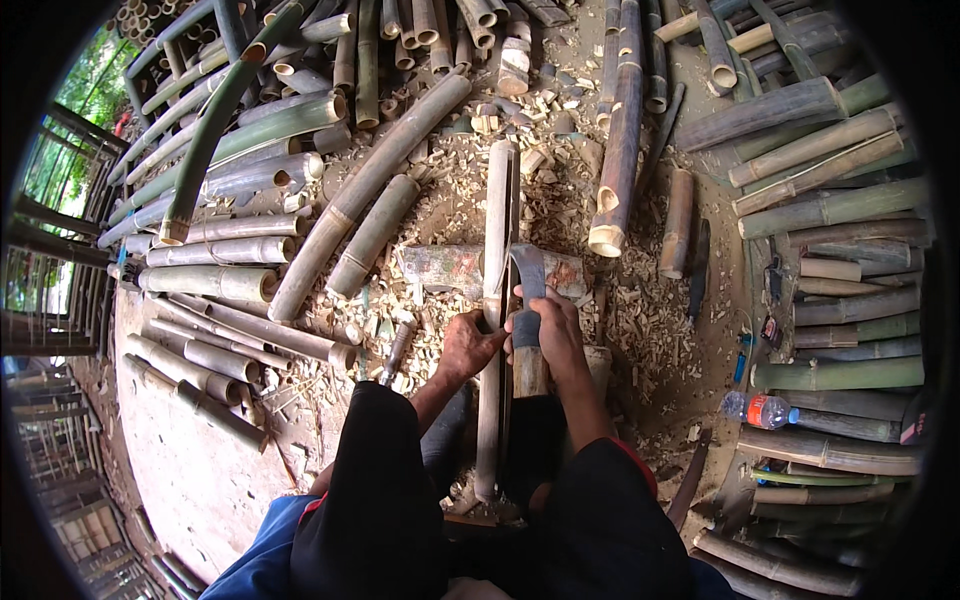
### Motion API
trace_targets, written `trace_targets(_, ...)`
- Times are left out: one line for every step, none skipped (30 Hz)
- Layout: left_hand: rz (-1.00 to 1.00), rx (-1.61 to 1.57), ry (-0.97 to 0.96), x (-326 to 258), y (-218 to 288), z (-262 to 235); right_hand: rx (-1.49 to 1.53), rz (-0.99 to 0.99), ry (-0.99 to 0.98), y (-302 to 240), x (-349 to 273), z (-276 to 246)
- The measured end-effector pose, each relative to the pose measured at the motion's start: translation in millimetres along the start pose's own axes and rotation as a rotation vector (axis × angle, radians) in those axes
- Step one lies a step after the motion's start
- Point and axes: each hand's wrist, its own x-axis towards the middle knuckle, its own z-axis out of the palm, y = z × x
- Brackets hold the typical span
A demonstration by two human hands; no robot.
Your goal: The person uses a hand saw to cut through sections of bamboo, then uses a small blade to split a section and peel away material from the interior.
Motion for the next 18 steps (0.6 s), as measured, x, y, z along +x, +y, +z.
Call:
trace_targets(0.007,0.009,-0.003,1,0,0,-0.012,-0.036,0.002,-2,6,0)
trace_targets(0.038,0.013,0.01,2,-5,3,-0.037,-0.044,0.006,-6,12,0)
trace_targets(0.068,0.023,0.032,2,-12,2,-0.058,-0.052,0.001,-12,19,5)
trace_targets(0.097,0.033,0.055,4,-19,0,-0.079,-0.059,-0.006,-17,27,11)
trace_targets(0.082,0.05,0.044,6,-26,-5,-0.076,-0.068,-0.002,-18,40,16)
trace_targets(0.048,0.073,0.006,8,-20,-2,-0.105,-0.08,0.012,-26,53,11)
trace_targets(0.018,0.097,-0.032,5,-7,0,-0.136,-0.096,0.027,-38,65,7)
trace_targets(-0.011,0.12,-0.071,4,1,3,-0.168,-0.112,0.043,-49,76,2)
trace_targets(-0.03,0.112,-0.076,6,-6,2,-0.137,-0.106,0.028,-54,89,3)
trace_targets(-0.036,0.108,-0.069,3,0,-2,-0.107,-0.098,0.014,-61,100,7)
trace_targets(-0.041,0.104,-0.063,-1,7,-5,-0.097,-0.07,0.021,-67,110,10)
trace_targets(-0.046,0.097,-0.058,-5,12,-8,-0.174,-0.057,0.02,-72,118,14)
trace_targets(-0.019,0.085,-0.038,-2,7,-6,-0.2,-0.055,0.036,-77,124,15)
trace_targets(-0.029,0.121,-0.044,0,8,-6,-0.226,-0.054,0.054,-83,131,16)
trace_targets(-0.045,0.157,-0.055,-1,12,-8,-0.2,-0.018,0.066,-92,135,17)
trace_targets(-0.059,0.192,-0.067,-2,14,-8,-0.146,0.02,0.022,-98,129,15)
trace_targets(-0.049,0.137,-0.076,-2,9,-6,-0.193,0.019,0.019,-98,130,12)
trace_targets(-0.033,0.08,-0.084,2,0,-4,-0.243,0.01,0.017,-100,133,9)
